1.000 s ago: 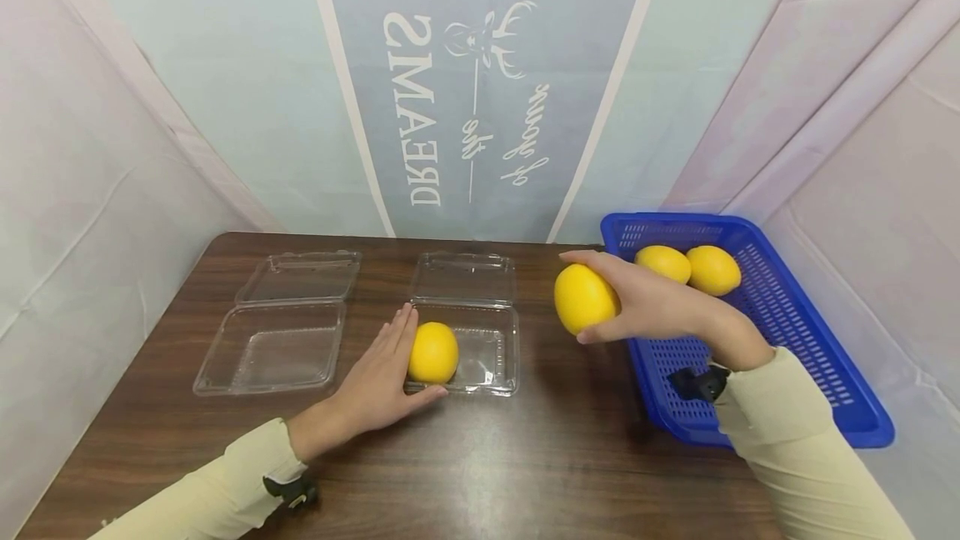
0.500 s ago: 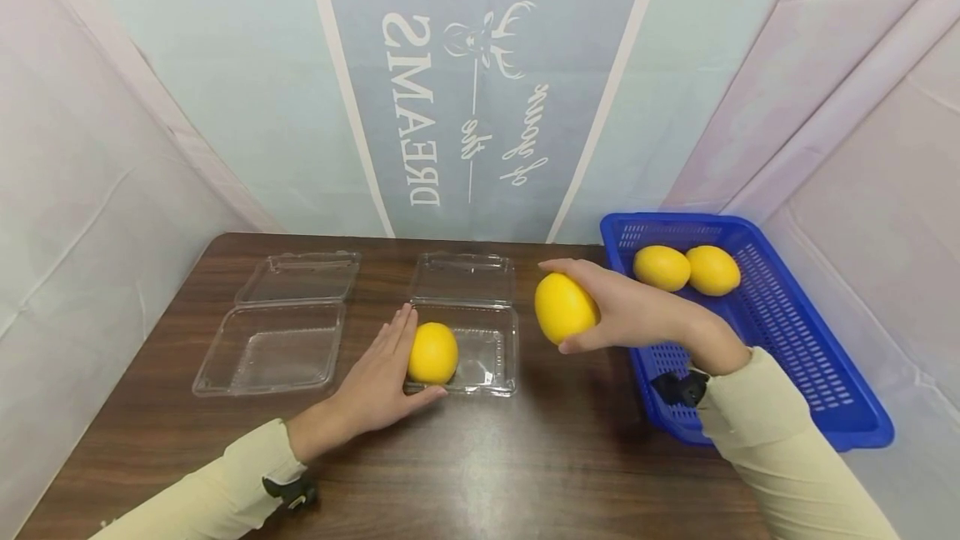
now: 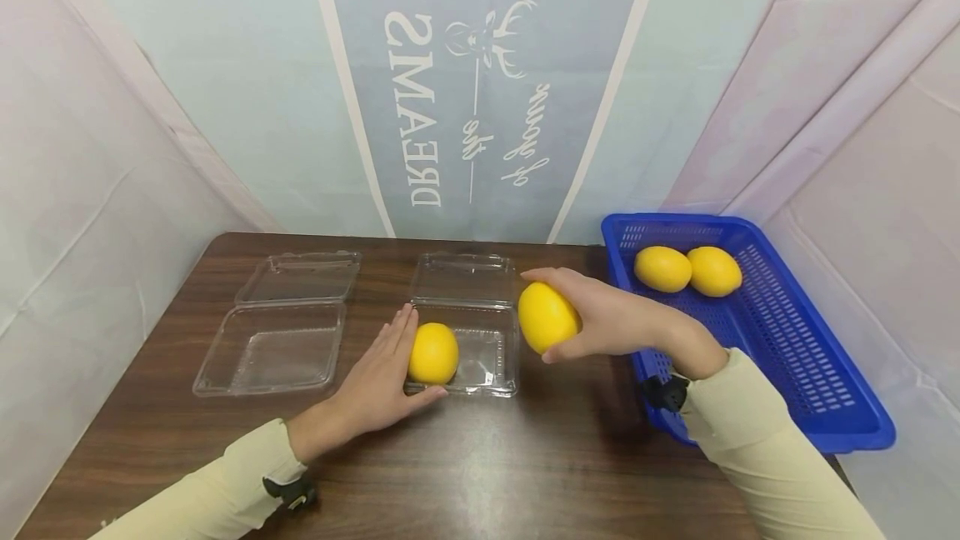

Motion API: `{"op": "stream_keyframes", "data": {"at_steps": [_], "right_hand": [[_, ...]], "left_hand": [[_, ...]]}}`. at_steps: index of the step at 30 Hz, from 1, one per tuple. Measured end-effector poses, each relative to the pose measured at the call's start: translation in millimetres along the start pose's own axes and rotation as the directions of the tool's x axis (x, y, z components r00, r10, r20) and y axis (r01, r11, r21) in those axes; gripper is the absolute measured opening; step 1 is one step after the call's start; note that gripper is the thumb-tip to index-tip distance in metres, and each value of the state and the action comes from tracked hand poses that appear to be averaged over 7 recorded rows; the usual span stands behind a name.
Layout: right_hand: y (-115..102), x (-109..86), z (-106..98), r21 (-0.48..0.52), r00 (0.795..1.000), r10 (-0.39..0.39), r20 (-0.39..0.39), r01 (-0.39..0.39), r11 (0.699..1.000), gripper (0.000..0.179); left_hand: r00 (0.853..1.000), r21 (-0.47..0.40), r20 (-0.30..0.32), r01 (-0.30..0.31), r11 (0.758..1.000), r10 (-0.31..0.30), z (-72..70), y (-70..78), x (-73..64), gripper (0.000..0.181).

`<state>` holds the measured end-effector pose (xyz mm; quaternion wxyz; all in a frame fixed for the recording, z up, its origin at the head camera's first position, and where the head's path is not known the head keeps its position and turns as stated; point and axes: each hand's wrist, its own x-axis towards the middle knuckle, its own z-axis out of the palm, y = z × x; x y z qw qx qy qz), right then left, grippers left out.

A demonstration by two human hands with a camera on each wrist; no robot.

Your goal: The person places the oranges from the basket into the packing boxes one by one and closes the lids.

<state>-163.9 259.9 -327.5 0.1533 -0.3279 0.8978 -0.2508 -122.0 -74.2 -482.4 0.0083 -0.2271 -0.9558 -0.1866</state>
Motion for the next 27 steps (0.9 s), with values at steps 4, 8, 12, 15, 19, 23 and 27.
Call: {"op": "stream_keyframes", "data": {"at_steps": [4, 8, 12, 15, 19, 23, 27], "right_hand": [[-1, 3.6, 5, -0.003, 1.0, -0.015, 0.003, 0.015, 1.0, 0.095], [-2, 6.9, 10, 0.011, 0.999, -0.027, 0.018, 0.027, 1.0, 0.096], [-4, 10.2, 15, 0.029, 0.998, -0.036, 0.043, 0.035, 0.999, 0.096], [-5, 12.8, 19, 0.03, 0.998, -0.044, 0.053, 0.043, 0.999, 0.096], [-5, 16.6, 25, 0.032, 0.996, -0.06, 0.061, 0.058, 0.998, 0.094], [-4, 21.3, 31, 0.052, 0.995, -0.075, 0.069, 0.071, 0.996, 0.092], [-3, 25.8, 37, 0.06, 0.994, -0.082, 0.067, 0.078, 0.995, 0.093]], "left_hand": [[1.0, 0.001, -0.015, -0.006, 1.0, 0.006, 0.1, 0.6, 0.2, 0.117], [1.0, 0.004, -0.021, -0.007, 1.0, 0.007, -1.2, 1.3, 0.0, 0.117], [1.0, 0.004, -0.016, -0.006, 1.0, 0.006, -2.4, 1.9, -0.4, 0.117], [1.0, 0.004, -0.017, -0.008, 1.0, 0.008, -2.6, 1.8, -0.5, 0.117], [1.0, 0.005, -0.01, -0.003, 1.0, 0.003, -3.1, 1.6, 0.2, 0.118], [1.0, 0.003, -0.004, 0.001, 1.0, -0.001, -4.1, 1.3, 1.1, 0.118], [1.0, 0.001, -0.003, -0.001, 1.0, 0.001, -5.1, 1.1, 1.5, 0.118]]}}
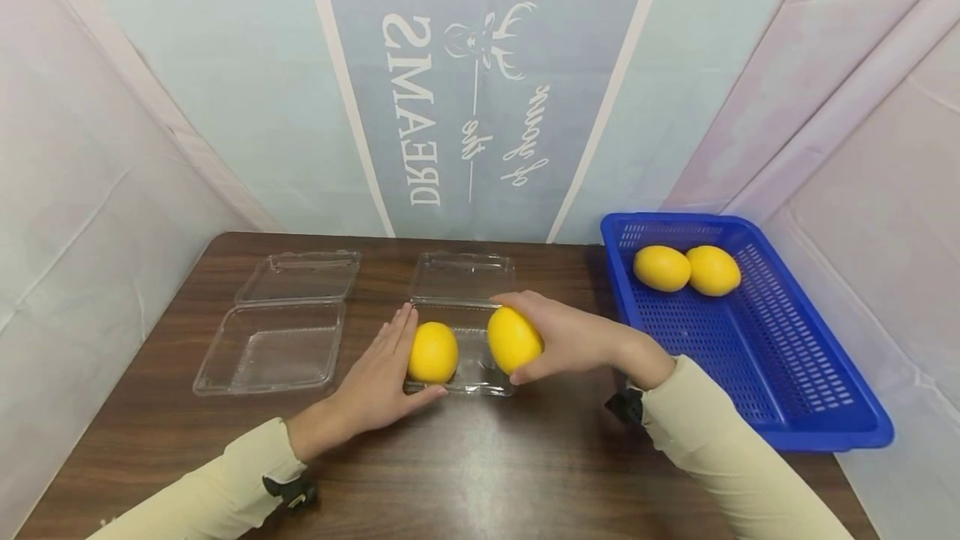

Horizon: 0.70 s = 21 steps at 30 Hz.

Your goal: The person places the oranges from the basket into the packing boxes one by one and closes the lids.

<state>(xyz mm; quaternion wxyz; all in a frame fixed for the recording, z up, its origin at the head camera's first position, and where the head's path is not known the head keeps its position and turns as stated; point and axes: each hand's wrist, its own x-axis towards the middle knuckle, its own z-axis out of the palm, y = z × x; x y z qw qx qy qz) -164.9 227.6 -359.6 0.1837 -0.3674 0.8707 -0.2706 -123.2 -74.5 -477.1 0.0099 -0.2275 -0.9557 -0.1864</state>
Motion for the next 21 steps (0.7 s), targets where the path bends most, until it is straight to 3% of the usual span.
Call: {"op": "stream_keyframes", "data": {"at_steps": [15, 21], "right_hand": [[6, 15.6, 21, 0.0, 0.998, 0.029, -0.054, -0.029, 1.0, 0.095], [6, 21.4, 29, -0.011, 0.997, 0.048, -0.068, -0.049, 0.999, 0.096]], "left_hand": [[1.0, -0.018, -0.022, -0.012, 1.0, 0.012, -1.3, 0.1, -0.2, 0.117], [1.0, -0.013, 0.006, 0.003, 1.0, -0.003, -2.4, 0.9, 0.1, 0.117]]}}
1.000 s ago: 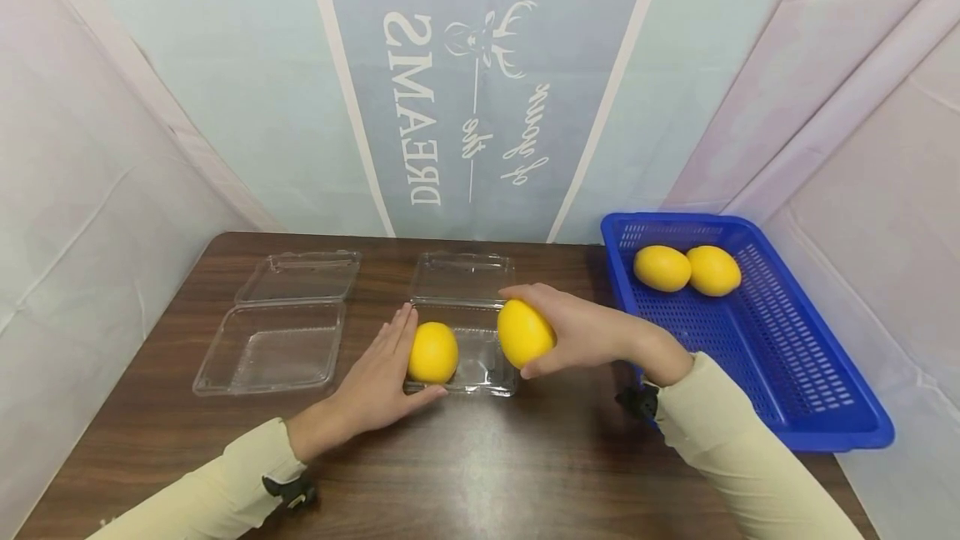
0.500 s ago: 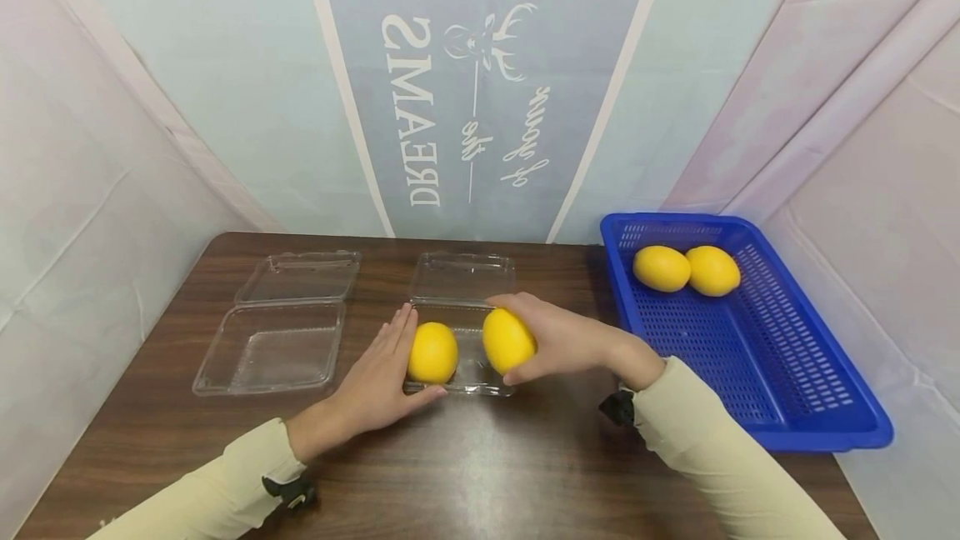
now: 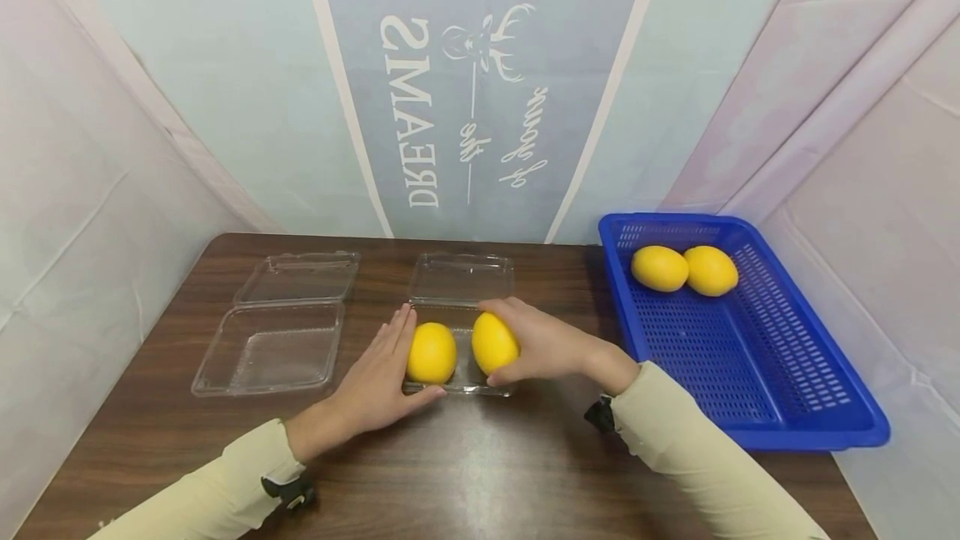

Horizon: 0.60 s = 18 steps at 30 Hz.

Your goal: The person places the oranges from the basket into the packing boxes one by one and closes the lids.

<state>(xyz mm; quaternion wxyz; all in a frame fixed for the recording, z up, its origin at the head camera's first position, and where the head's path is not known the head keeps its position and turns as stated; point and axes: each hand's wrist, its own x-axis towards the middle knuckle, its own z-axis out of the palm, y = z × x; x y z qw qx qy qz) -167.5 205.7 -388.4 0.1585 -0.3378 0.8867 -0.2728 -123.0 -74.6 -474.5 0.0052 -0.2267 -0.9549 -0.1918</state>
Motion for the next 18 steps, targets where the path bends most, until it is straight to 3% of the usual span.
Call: {"op": "stream_keyframes", "data": {"at_steps": [18], "right_hand": [[-7, 13.0, 18, -0.099, 1.0, 0.003, -0.02, -0.005, 0.995, 0.097]], "left_hand": [[1.0, 0.019, 0.016, -0.002, 1.0, 0.001, 0.2, -0.1, 0.2, 0.118]]}}
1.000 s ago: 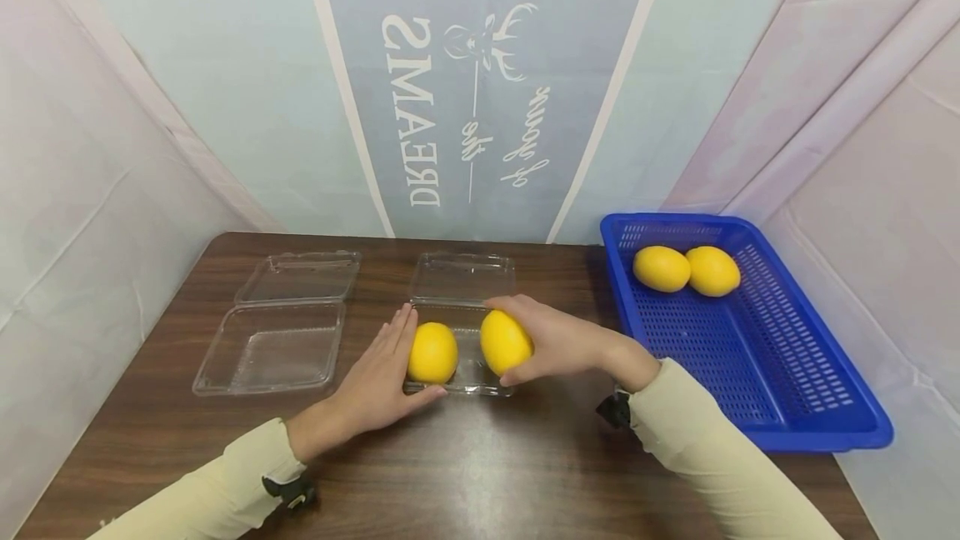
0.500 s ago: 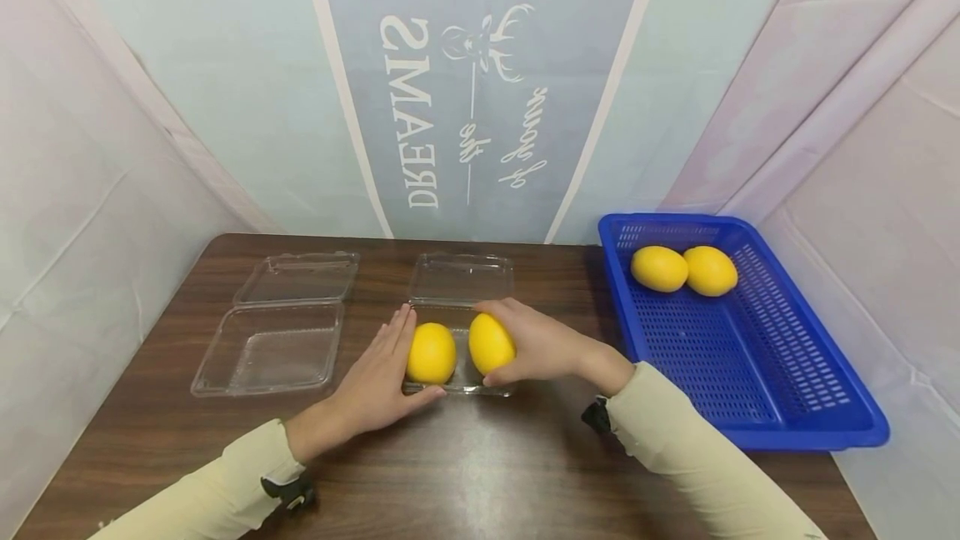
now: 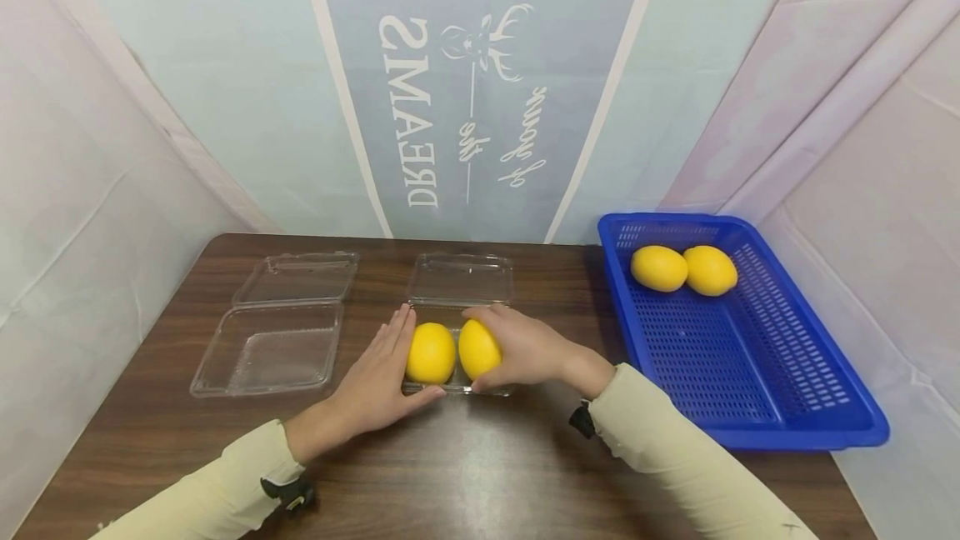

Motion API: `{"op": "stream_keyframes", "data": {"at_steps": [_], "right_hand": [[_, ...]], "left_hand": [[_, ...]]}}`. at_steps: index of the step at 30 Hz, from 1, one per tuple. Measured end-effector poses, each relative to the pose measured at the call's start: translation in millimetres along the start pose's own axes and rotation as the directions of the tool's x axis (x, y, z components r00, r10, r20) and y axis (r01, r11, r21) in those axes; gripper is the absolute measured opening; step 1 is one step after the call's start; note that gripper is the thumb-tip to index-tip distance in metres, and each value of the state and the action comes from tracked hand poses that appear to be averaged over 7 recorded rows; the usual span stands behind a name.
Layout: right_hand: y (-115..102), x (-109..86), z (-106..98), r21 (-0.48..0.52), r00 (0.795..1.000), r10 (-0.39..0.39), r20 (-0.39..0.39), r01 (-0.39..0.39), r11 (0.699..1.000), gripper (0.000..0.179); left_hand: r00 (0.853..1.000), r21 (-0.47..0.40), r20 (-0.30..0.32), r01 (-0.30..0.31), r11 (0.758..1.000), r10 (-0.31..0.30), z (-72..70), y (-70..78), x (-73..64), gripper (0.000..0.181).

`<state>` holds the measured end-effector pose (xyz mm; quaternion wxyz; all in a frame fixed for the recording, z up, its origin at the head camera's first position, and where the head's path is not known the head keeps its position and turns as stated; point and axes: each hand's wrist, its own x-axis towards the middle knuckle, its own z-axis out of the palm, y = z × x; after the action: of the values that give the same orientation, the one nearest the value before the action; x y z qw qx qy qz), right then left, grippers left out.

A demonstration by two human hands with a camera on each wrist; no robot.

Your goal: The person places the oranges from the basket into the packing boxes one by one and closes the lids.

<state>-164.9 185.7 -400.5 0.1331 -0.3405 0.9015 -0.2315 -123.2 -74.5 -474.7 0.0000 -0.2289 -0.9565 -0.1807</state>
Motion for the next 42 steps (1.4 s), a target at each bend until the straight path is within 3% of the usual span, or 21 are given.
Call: {"op": "stream_keyframes", "data": {"at_steps": [21, 42], "right_hand": [[-2, 2.8, 16, -0.094, 0.995, 0.103, -0.01, -0.103, 0.99, 0.099], [6, 8.3, 26, -0.123, 0.988, 0.133, 0.075, -0.123, 0.985, 0.101]], "left_hand": [[0.999, 0.005, -0.032, -0.001, 1.0, 0.002, 8.3, 3.8, -5.4, 0.116], [0.999, -0.006, -0.054, 0.002, 1.0, -0.002, 12.8, 5.1, -7.8, 0.116]]}}
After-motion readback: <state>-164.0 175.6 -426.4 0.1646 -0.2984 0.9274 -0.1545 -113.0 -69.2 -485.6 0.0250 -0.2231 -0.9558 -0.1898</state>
